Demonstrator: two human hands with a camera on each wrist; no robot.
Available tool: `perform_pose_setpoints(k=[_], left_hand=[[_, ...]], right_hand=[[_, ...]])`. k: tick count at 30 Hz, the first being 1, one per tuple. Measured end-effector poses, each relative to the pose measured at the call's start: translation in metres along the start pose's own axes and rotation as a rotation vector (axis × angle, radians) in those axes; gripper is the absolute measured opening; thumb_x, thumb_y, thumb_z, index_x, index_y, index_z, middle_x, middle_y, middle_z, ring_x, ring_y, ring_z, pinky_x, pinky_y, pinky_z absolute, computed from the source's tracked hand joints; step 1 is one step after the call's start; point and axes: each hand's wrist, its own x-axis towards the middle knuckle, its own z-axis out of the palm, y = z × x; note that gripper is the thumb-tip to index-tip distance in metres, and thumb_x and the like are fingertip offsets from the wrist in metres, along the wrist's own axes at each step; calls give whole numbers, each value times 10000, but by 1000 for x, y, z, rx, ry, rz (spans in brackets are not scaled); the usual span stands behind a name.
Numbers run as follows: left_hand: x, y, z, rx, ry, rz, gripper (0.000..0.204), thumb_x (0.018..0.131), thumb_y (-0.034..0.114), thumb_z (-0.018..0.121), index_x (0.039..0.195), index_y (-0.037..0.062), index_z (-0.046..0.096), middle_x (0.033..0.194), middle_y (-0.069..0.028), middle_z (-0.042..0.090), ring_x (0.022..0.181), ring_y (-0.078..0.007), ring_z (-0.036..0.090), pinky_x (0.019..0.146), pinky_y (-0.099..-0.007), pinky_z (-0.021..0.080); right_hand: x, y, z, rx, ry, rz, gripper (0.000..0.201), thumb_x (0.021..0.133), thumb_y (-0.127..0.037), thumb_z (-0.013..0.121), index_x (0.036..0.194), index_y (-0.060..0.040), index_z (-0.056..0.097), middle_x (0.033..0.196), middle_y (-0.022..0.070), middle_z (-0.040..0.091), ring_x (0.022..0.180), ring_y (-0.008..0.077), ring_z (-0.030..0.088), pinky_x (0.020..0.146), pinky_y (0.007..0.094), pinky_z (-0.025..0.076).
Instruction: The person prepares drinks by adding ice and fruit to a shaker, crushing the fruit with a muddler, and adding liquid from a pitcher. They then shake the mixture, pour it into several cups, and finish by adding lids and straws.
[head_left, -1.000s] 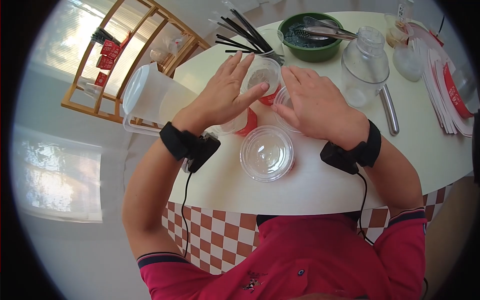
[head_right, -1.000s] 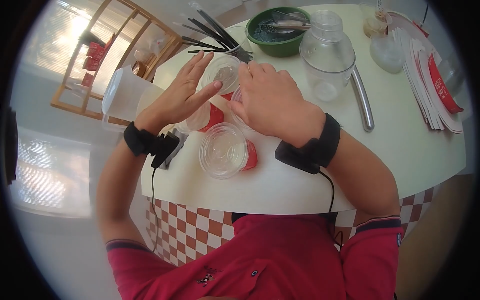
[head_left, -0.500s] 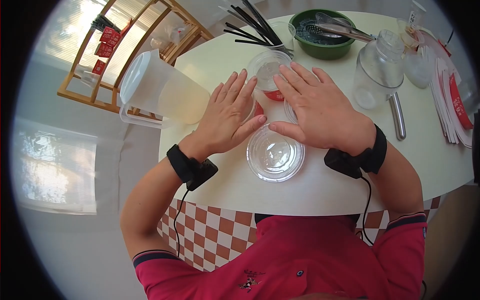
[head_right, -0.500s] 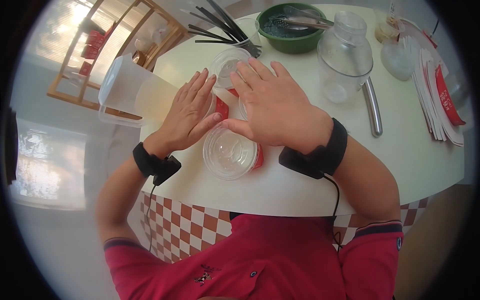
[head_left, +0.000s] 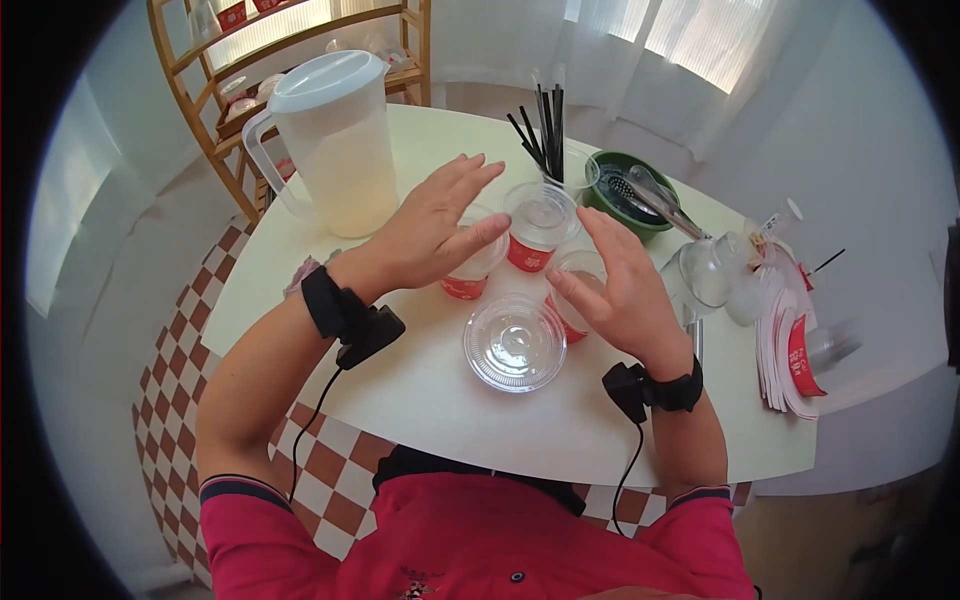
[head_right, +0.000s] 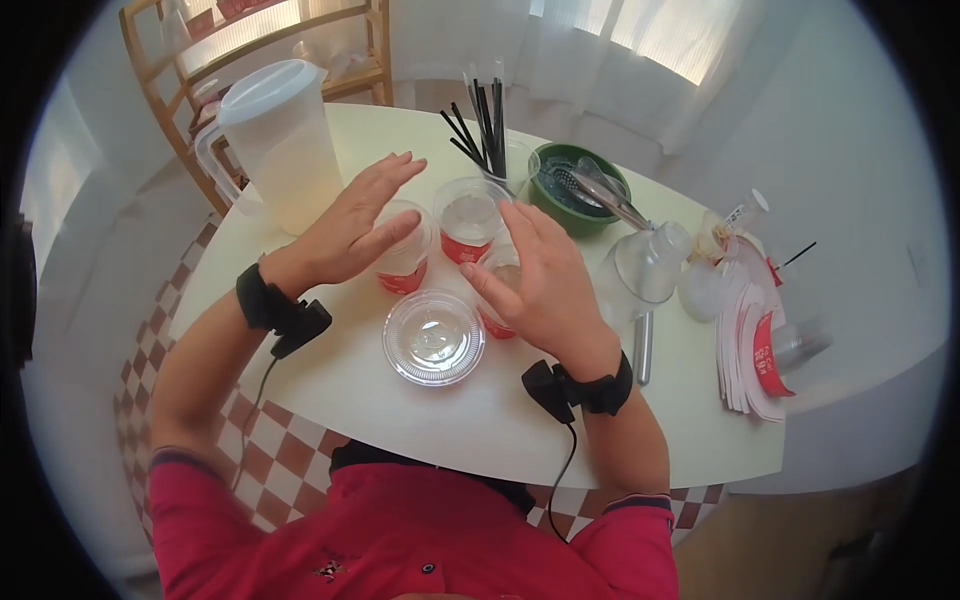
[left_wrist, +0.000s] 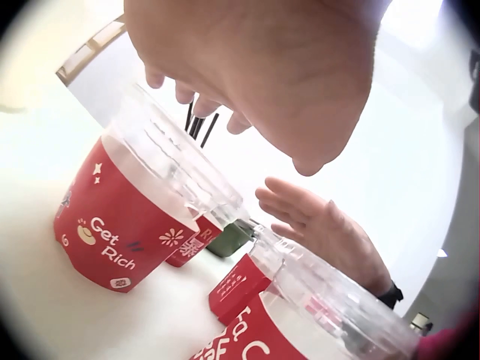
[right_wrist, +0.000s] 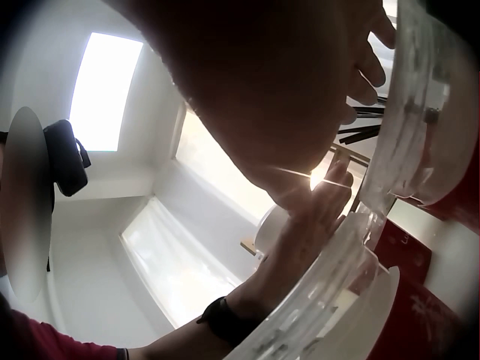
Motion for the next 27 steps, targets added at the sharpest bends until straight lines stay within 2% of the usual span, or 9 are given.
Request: perform_pose_setpoints(k=[3, 4, 7, 13, 16, 19, 23, 26, 27], left_hand=[[1, -15, -7, -585, 183, -238, 633, 1068, 491, 377, 1493, 24, 429, 1500, -216, 466, 1434, -329, 396, 1192, -445, 289], [0, -18, -4, -746, 304, -307, 640, 1073, 522, 344, 1450, 27, 493, 1415, -174, 558, 1357, -274, 484, 1154, -416, 350], [-8, -38, 7, -961, 357, -465, 645, 1073, 535, 327, 1410, 27, 537, 1359, -167, 602, 1301, -254, 538, 1117, -400, 395], [-26, -43, 23, -956, 313, -398, 624, 1081, 510, 324, 1359, 11, 574, 1306, -167, 636, 1262, -242, 569, 1084, -390, 427], [-29, -43, 30, -968, 305, -291, 576, 1093, 458, 338, 1346, -2, 575, 1302, -166, 634, 1266, -234, 565, 1085, -378, 420], [-32, -45, 38, -941, 302, -216, 530, 1100, 409, 362, 1337, -14, 576, 1295, -158, 632, 1262, -227, 561, 1095, -367, 403], [-35, -37, 33, -955, 303, -255, 508, 1100, 387, 386, 1328, -27, 574, 1291, -154, 627, 1256, -224, 554, 1105, -353, 384], [-35, -37, 33, -928, 296, -255, 515, 1098, 393, 392, 1319, -35, 575, 1287, -156, 627, 1253, -223, 551, 1105, -349, 381], [-36, -37, 34, -930, 298, -258, 516, 1098, 393, 392, 1316, -36, 576, 1286, -157, 628, 1253, -222, 550, 1104, -347, 381]], right_hand=[[2, -7, -16, 108, 1, 91, 568, 889, -361, 720, 1276, 41, 611, 1290, 234, 622, 1218, 384, 580, 1045, 428, 449], [4, -10, -20, 136, -3, 122, 524, 887, -339, 724, 1252, 27, 635, 1263, 223, 643, 1198, 376, 597, 1031, 421, 461], [13, -14, -24, 111, -17, 159, 446, 880, -306, 730, 1198, 2, 674, 1200, 204, 677, 1135, 356, 634, 983, 410, 489], [96, -8, -20, -136, -272, 236, 471, 878, -362, 714, 1177, 1, 684, 1118, 204, 702, 1068, 360, 657, 911, 413, 514], [132, 15, 4, -267, -297, 160, 504, 870, -422, 703, 1151, -4, 692, 1088, 204, 705, 1052, 365, 659, 897, 437, 516], [155, 26, 22, -395, -318, 157, 523, 857, -460, 702, 1123, -10, 696, 1073, 205, 702, 1043, 365, 656, 883, 458, 514], [173, 27, 38, -476, -323, 177, 467, 853, -463, 711, 928, -2, 719, 865, 177, 718, 811, 346, 687, 744, 430, 522], [179, 30, 47, -471, -336, 202, 444, 845, -459, 725, 852, -16, 709, 764, 159, 690, 755, 338, 666, 704, 440, 501], [181, 29, 49, -464, -349, 229, 435, 840, -457, 724, 869, -23, 718, 806, 167, 700, 798, 347, 673, 729, 448, 510]])
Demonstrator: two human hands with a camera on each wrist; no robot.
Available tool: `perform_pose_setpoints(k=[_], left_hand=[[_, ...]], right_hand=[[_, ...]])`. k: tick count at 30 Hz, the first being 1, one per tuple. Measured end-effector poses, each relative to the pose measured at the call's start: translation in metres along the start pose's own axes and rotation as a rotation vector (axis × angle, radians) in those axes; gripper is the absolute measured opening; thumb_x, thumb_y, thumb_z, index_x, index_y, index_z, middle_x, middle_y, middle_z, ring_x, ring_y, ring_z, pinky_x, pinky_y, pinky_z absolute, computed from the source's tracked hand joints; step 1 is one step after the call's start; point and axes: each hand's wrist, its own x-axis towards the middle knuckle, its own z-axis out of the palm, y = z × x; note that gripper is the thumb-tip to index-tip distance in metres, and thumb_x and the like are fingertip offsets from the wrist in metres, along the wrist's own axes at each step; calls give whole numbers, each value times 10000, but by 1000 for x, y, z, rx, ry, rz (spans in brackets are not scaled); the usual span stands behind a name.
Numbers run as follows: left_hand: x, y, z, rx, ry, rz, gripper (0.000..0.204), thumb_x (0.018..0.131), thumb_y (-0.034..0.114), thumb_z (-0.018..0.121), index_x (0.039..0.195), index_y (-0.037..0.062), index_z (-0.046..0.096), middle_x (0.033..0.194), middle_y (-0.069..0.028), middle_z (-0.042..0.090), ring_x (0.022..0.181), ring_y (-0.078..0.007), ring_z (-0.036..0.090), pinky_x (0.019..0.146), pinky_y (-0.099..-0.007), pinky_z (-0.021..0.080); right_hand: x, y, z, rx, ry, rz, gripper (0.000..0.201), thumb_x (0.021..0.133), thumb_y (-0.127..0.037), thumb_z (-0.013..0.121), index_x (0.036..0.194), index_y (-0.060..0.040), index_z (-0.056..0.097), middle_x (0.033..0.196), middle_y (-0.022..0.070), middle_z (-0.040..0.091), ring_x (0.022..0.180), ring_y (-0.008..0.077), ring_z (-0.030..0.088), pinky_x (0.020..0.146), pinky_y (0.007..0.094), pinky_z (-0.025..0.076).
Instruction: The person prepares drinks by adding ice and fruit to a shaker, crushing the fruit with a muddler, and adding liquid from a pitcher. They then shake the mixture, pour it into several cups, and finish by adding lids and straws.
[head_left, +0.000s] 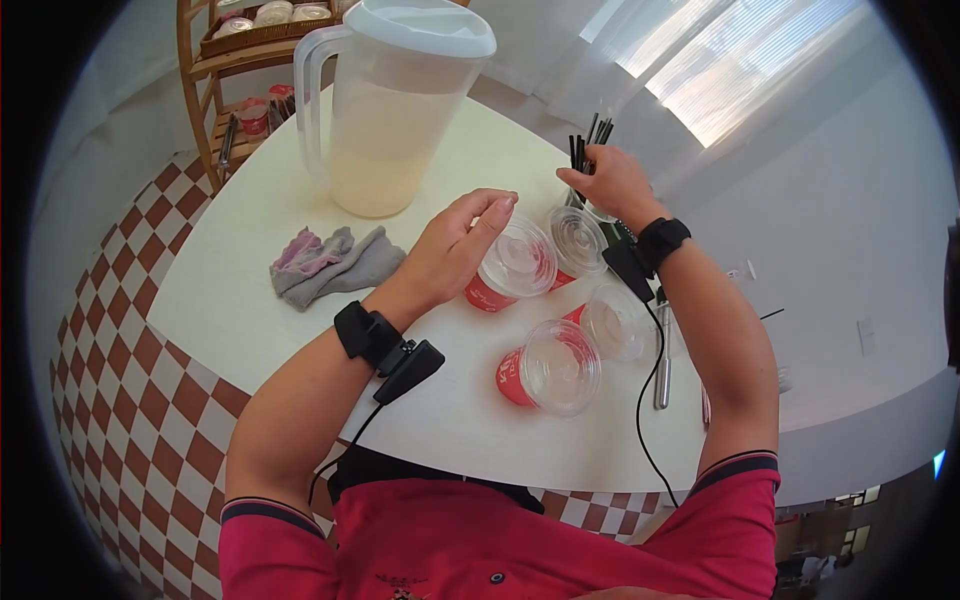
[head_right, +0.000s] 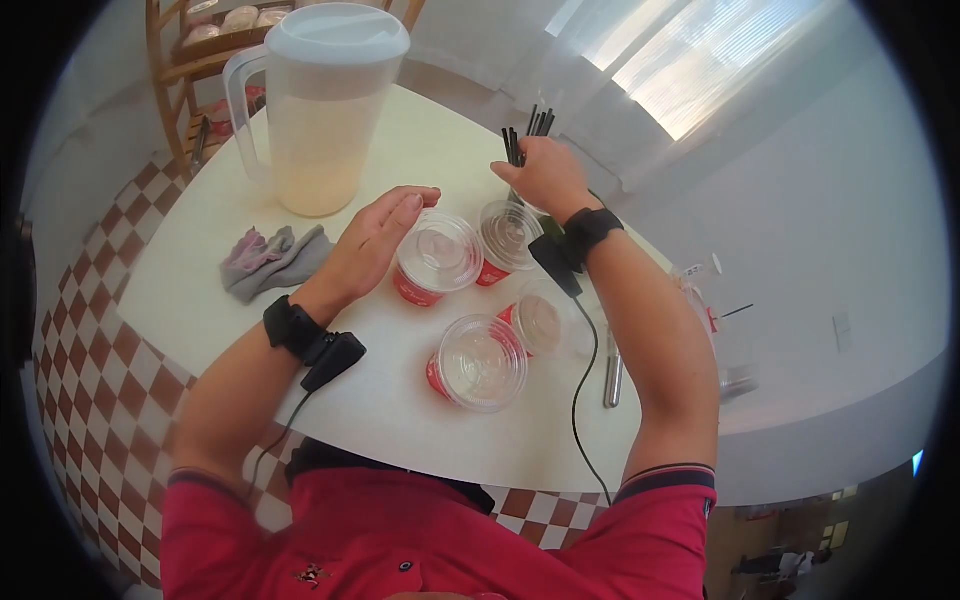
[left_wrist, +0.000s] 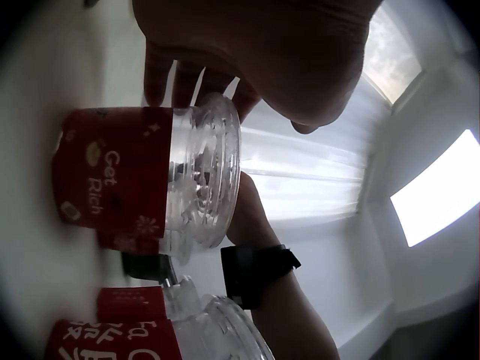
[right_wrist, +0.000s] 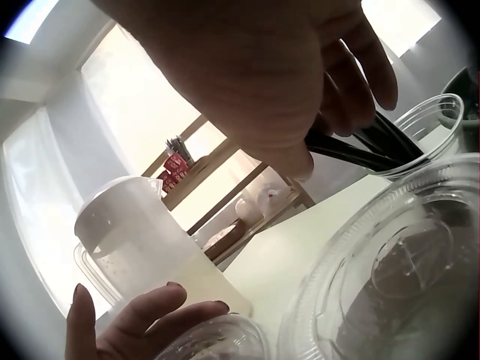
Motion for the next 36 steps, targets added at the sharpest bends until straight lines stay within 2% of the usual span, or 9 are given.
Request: perform_pose_setpoints(k=[2, 8, 14, 15, 23, 25, 29, 34, 36], left_hand=[[-1, -1, 1, 0, 7, -3, 515, 1098, 392, 393, 1311, -39, 578, 1284, -158, 629, 1253, -222, 549, 1103, -345, 382], [-2, -1, 0, 19, 5, -4, 509, 1097, 383, 401, 1309, -45, 577, 1289, -165, 627, 1259, -228, 548, 1105, -343, 381], [-1, -3, 1, 33, 3, 5, 503, 1097, 376, 400, 1315, -42, 575, 1302, -173, 621, 1270, -236, 545, 1107, -345, 380], [-1, -1, 0, 38, -1, 6, 503, 1097, 377, 400, 1317, -42, 573, 1302, -173, 620, 1272, -237, 544, 1106, -345, 381], [-2, 2, -3, 105, 54, 57, 465, 1077, 358, 466, 1350, -7, 558, 1324, -144, 608, 1253, -213, 553, 1075, -342, 411], [-1, 3, -6, 120, 89, 84, 448, 1065, 342, 501, 1358, 7, 556, 1339, -130, 604, 1245, -202, 556, 1064, -347, 425], [0, 9, -9, 111, 173, 191, 506, 1012, 413, 573, 1335, 23, 581, 1324, -151, 622, 1242, -265, 577, 1054, -408, 439], [-6, 27, -8, -51, 163, 301, 448, 1002, 333, 627, 1329, 29, 586, 1320, -138, 627, 1202, -214, 603, 1019, -366, 471], [-10, 37, -11, -281, -13, 167, 443, 1025, 300, 590, 1351, 0, 565, 1289, -143, 632, 1145, -182, 626, 969, -325, 498]], right_hand=[[3, -4, -1, 16, -38, 47, 423, 831, -453, 723, 905, -37, 736, 889, 183, 721, 882, 366, 687, 778, 463, 528], [6, 2, 1, 59, 22, 8, 409, 843, -416, 721, 819, -8, 723, 785, 189, 703, 812, 384, 678, 754, 458, 524], [-6, 15, -28, 323, 37, 79, 404, 893, -376, 707, 797, 16, 717, 669, 131, 689, 602, 247, 677, 651, 375, 526], [-8, 18, -32, 316, 66, 39, 414, 916, -364, 704, 797, 32, 712, 637, 106, 680, 547, 169, 655, 590, 335, 512], [-24, 25, -81, 621, 247, 7, 356, 920, -298, 744, 851, 50, 711, 714, 65, 682, 590, 108, 644, 572, 249, 548], [-27, 20, -101, 578, 295, -18, 340, 925, -291, 744, 906, 48, 723, 757, 65, 694, 618, 103, 651, 582, 245, 556], [-42, 1, -130, 658, 378, -119, 302, 961, -294, 719, 1012, 3, 740, 810, 43, 690, 631, 86, 643, 611, 232, 559], [-77, -47, -135, 893, 83, -196, 311, 954, -274, 723, 1009, 33, 727, 810, 64, 689, 638, 107, 653, 606, 224, 556], [-83, -64, -121, 913, -52, -206, 295, 959, -257, 716, 1011, 34, 726, 802, 65, 686, 632, 104, 650, 595, 224, 551]])
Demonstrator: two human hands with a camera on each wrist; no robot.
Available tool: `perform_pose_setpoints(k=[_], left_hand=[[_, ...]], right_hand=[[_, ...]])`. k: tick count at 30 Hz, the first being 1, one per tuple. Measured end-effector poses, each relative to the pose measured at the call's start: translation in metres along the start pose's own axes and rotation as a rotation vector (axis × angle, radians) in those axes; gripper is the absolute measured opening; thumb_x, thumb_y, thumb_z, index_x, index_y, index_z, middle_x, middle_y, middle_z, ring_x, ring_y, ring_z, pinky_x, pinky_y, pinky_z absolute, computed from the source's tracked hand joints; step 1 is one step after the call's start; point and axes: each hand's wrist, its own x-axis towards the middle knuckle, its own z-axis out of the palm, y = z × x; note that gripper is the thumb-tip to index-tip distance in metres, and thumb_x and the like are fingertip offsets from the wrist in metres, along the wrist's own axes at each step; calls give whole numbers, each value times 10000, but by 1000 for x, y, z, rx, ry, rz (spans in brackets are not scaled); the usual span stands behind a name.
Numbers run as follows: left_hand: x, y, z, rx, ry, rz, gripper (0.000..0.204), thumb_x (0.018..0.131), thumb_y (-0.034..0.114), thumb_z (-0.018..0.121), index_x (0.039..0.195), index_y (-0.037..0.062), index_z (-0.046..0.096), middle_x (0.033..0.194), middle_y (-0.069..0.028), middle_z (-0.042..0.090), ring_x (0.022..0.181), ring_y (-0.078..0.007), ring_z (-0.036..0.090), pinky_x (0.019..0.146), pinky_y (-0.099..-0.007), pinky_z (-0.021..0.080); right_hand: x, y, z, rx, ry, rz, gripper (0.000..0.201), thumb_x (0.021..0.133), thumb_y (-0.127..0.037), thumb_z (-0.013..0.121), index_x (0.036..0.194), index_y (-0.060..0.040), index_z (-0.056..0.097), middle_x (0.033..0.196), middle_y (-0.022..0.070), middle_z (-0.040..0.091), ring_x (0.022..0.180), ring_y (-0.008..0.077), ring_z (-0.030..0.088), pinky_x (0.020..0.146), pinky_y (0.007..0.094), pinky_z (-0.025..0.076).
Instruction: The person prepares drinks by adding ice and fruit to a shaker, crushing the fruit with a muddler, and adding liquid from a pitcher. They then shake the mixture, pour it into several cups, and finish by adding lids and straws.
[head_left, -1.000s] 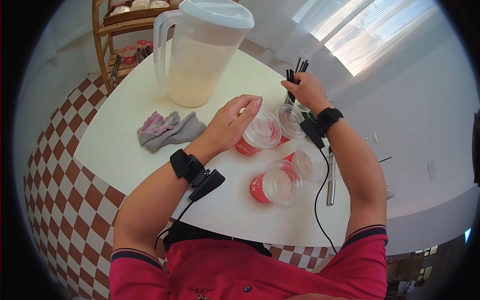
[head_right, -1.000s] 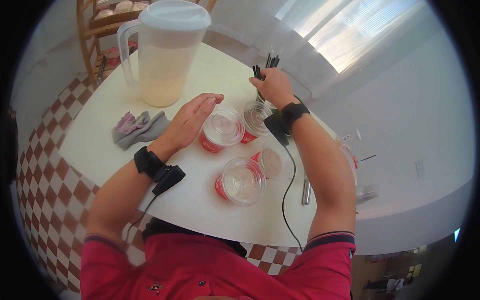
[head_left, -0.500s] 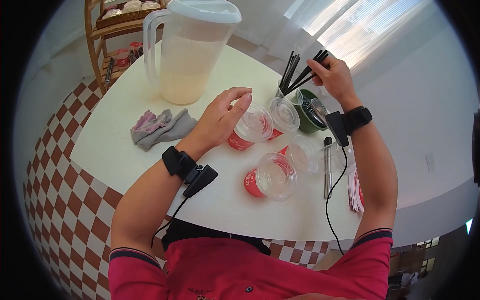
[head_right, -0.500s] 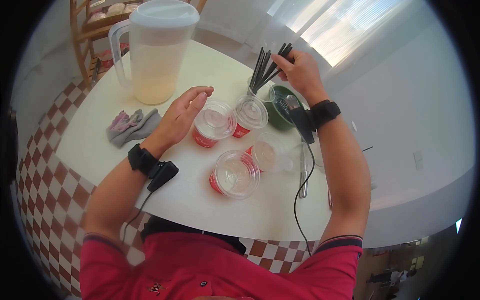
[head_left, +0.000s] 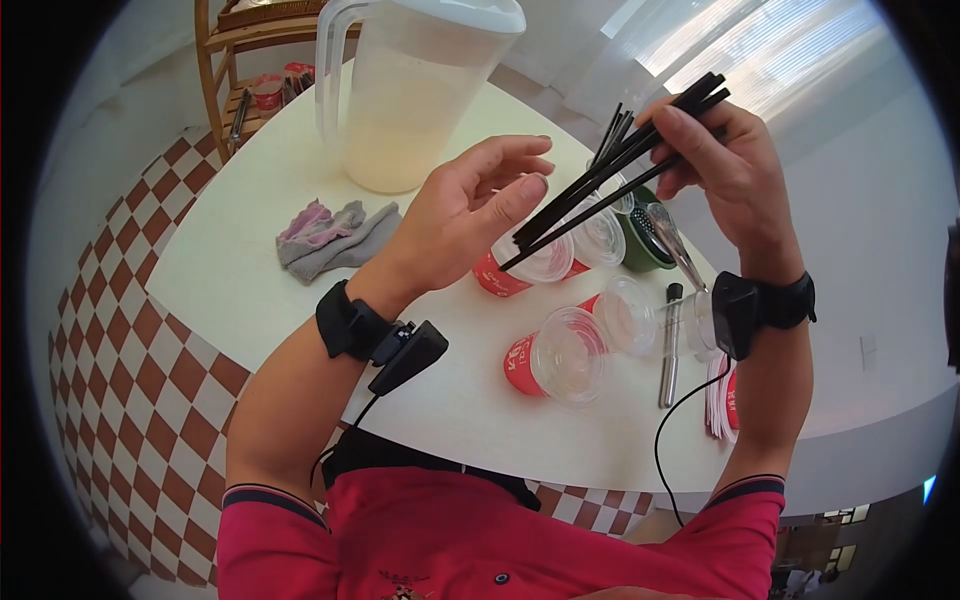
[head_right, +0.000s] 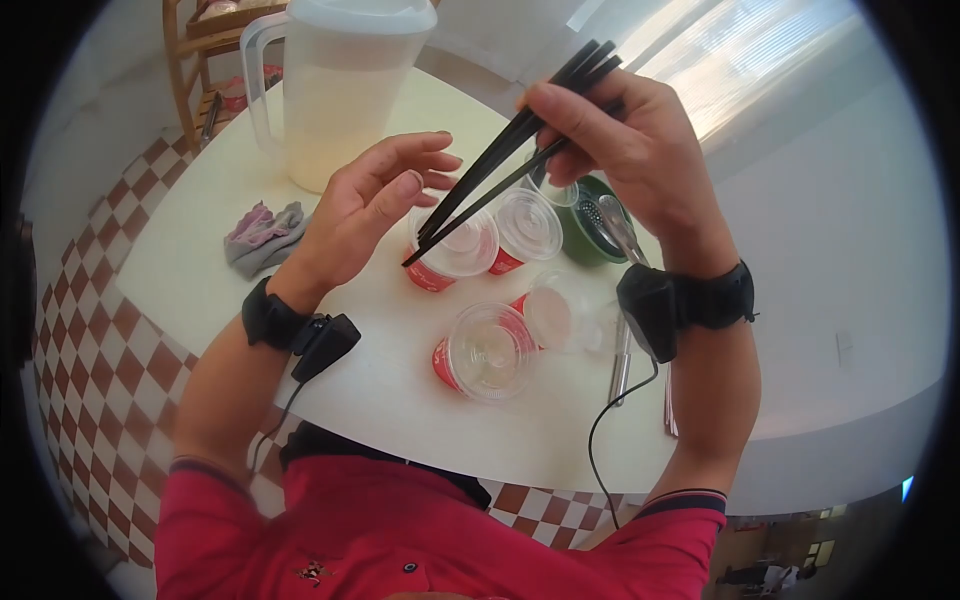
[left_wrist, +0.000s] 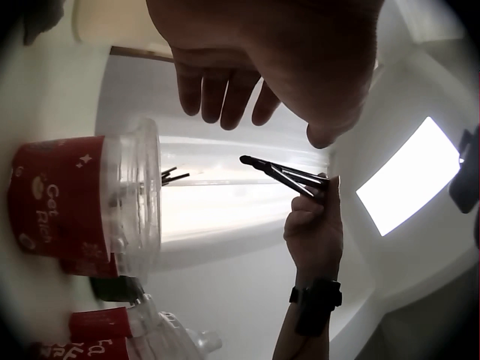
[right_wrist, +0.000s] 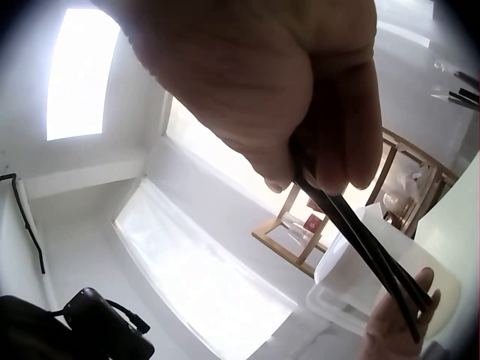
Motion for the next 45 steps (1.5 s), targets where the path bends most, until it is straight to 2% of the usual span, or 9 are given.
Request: perform_pose_setpoints(k=[4, 5, 9, 14, 20, 35, 38, 42, 45], left_hand=[[-4, 11, 8, 0, -163, -203, 415, 1048, 301, 559, 1300, -26, 600, 1014, -94, 697, 865, -104, 661, 762, -238, 522], [-4, 17, 9, 72, -157, -326, 384, 1063, 319, 536, 1190, -24, 652, 731, -1, 629, 636, -55, 557, 594, -209, 440], [-4, 8, 12, -114, -21, -232, 351, 1084, 311, 494, 1036, 9, 664, 580, 38, 498, 505, -21, 401, 469, -205, 303], [-2, 16, 12, -127, 125, -273, 396, 1093, 361, 451, 1052, 21, 649, 624, 1, 568, 440, -29, 388, 426, -193, 288], [1, 2, 5, -26, 319, -209, 385, 1081, 358, 486, 1046, 16, 658, 669, -31, 605, 451, -27, 395, 429, -191, 295], [-5, -7, 14, 17, 179, -216, 346, 1076, 319, 506, 1054, 15, 670, 637, 21, 529, 535, -20, 384, 497, -194, 306], [-6, -5, 18, 30, 190, -180, 321, 1072, 288, 516, 1044, 7, 668, 640, 25, 530, 550, -26, 410, 510, -196, 319], [-8, -3, 17, 113, 75, -171, 298, 1069, 259, 524, 1085, -7, 659, 644, 29, 536, 568, -29, 437, 519, -199, 330], [-9, -3, 16, 103, -23, -180, 297, 1070, 248, 525, 1123, -14, 655, 644, 30, 542, 570, -25, 442, 520, -198, 331]], right_hand=[[6, 6, 33, 20, -107, 26, 285, 956, -243, 717, 931, 41, 725, 759, 64, 685, 602, 102, 640, 551, 238, 543], [8, 9, 36, 33, -88, 65, 283, 957, -245, 716, 939, 38, 722, 776, 66, 686, 617, 103, 644, 564, 239, 549], [14, 27, 41, 225, -68, 146, 286, 962, -256, 712, 994, 28, 704, 856, 75, 689, 688, 110, 663, 627, 244, 575], [11, 45, 41, 420, -22, 100, 305, 974, -273, 701, 1069, 17, 684, 924, 74, 685, 744, 116, 675, 703, 269, 602], [8, 56, -11, 182, 269, -17, 275, 994, -252, 670, 1070, 11, 696, 892, 56, 691, 724, 112, 681, 689, 256, 592], [-21, 81, 53, -100, -123, 15, 183, 958, -140, 677, 1051, 13, 715, 884, 64, 725, 796, 95, 682, 729, 243, 543], [-19, 86, 53, -102, -136, -9, 237, 950, -176, 694, 1107, 1, 709, 933, 81, 725, 829, 111, 686, 746, 247, 541], [-13, 68, 40, 134, 113, -44, 409, 954, -304, 716, 1227, -4, 671, 1024, 69, 711, 961, 132, 663, 846, 286, 518], [-6, 59, 22, 171, 20, -37, 354, 987, -313, 676, 1162, -8, 718, 1004, 54, 724, 984, 117, 651, 835, 274, 499]])
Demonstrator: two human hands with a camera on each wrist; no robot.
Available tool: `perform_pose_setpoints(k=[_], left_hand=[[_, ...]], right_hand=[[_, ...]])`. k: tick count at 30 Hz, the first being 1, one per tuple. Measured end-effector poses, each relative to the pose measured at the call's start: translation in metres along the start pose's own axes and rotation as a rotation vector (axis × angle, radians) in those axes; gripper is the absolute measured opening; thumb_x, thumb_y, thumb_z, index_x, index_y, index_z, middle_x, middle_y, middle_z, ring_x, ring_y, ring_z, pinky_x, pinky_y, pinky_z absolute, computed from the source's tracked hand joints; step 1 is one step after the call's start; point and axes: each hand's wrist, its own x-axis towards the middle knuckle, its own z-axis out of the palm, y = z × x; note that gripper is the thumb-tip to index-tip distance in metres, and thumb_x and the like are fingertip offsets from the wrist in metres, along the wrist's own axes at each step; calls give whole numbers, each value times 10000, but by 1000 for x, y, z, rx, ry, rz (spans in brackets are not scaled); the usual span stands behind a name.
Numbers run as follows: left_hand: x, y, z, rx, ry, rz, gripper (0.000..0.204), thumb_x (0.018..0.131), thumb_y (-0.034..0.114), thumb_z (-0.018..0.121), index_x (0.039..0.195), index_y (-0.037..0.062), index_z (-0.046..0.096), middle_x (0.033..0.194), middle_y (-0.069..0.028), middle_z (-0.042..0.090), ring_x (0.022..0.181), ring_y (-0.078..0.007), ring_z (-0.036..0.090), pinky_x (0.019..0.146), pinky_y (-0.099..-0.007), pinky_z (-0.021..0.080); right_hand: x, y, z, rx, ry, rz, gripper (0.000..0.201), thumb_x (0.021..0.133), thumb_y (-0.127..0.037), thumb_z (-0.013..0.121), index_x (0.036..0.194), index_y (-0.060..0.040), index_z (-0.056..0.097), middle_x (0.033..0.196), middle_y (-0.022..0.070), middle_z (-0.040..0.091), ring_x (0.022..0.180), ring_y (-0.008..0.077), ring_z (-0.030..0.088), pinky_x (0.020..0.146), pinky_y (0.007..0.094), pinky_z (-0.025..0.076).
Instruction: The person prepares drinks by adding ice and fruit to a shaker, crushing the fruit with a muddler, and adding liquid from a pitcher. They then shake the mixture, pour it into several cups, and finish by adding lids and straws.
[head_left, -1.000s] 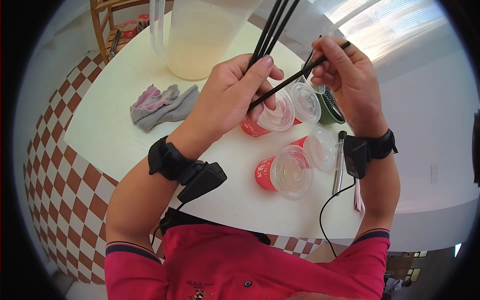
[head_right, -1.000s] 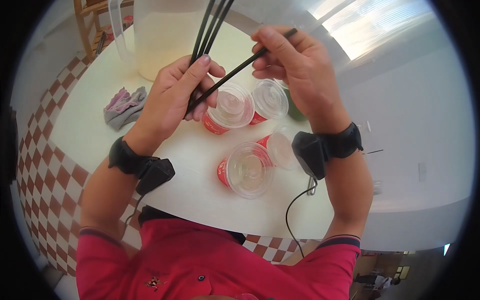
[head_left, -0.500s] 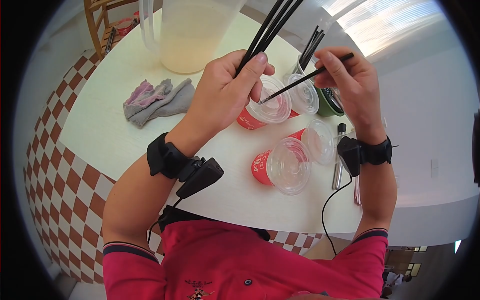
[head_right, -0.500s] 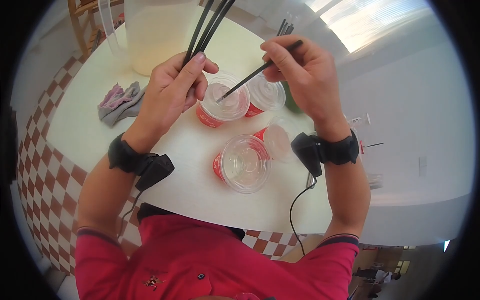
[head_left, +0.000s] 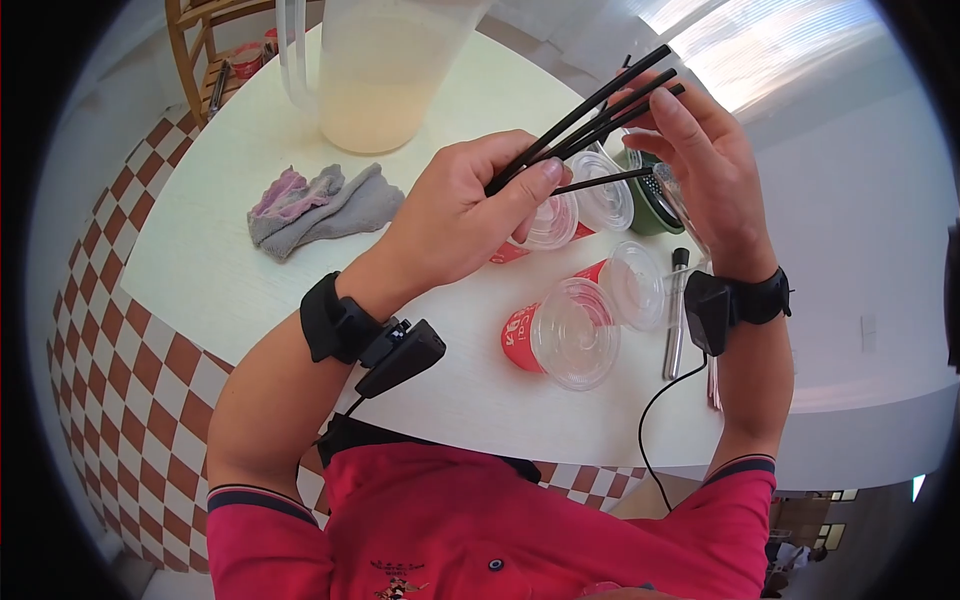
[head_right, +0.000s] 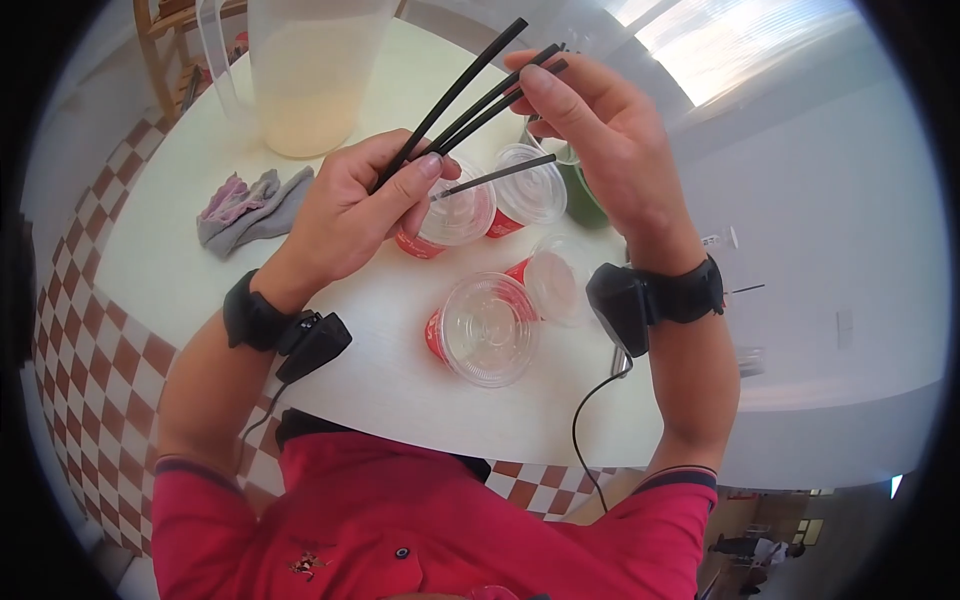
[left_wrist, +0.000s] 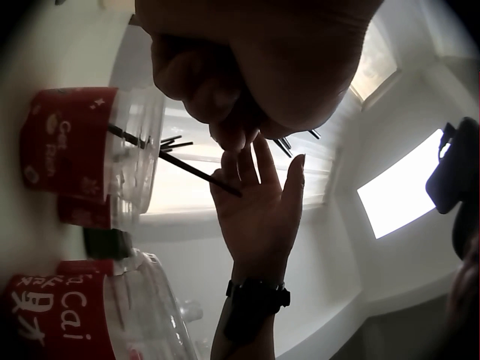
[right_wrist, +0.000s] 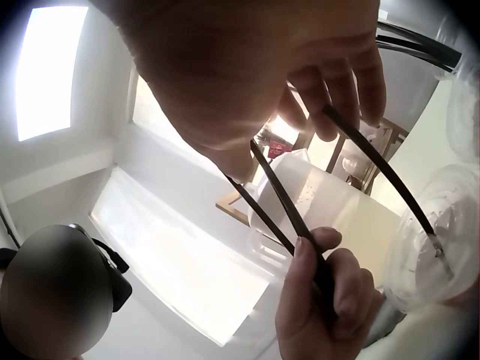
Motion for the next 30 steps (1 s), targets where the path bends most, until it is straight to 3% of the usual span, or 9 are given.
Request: perform_pose_setpoints(k=[5, 11, 14, 18, 30], left_hand=[[0, -1, 1, -82, -15, 19, 311, 1076, 249, 515, 1132, -18, 665, 643, 24, 557, 540, -18, 420, 500, -192, 318], [5, -5, -1, -38, 156, 48, 315, 1080, 274, 510, 1130, 9, 672, 634, 22, 553, 518, -12, 389, 494, -182, 305], [4, -4, -2, -36, 167, 34, 310, 1077, 295, 516, 1114, 34, 680, 626, 29, 537, 525, -12, 393, 491, -183, 298], [3, -5, 1, -24, 157, 22, 313, 1075, 304, 519, 1111, 38, 681, 626, 32, 532, 534, -13, 396, 494, -184, 299], [4, -4, 0, -12, 168, -16, 315, 1050, 289, 558, 1048, 8, 702, 614, 19, 542, 584, -38, 450, 548, -233, 359]], right_hand=[[2, -6, 0, -29, -16, -26, 304, 994, -297, 659, 1072, -20, 758, 965, 54, 739, 918, 107, 670, 800, 261, 502], [1, -17, -61, -45, 290, 29, 316, 984, -329, 650, 1066, -37, 739, 946, 68, 743, 905, 129, 701, 768, 262, 529], [-4, -7, -92, -225, 479, 78, 314, 988, -334, 640, 1054, -40, 727, 931, 71, 743, 906, 137, 704, 764, 258, 526], [-16, 20, -101, -371, 387, 289, 337, 988, -353, 634, 1033, -29, 719, 919, 67, 743, 878, 144, 711, 743, 259, 524], [-24, 23, -98, -466, 380, 104, 313, 1003, -319, 616, 1000, -21, 715, 896, 61, 747, 852, 123, 697, 702, 255, 522]])
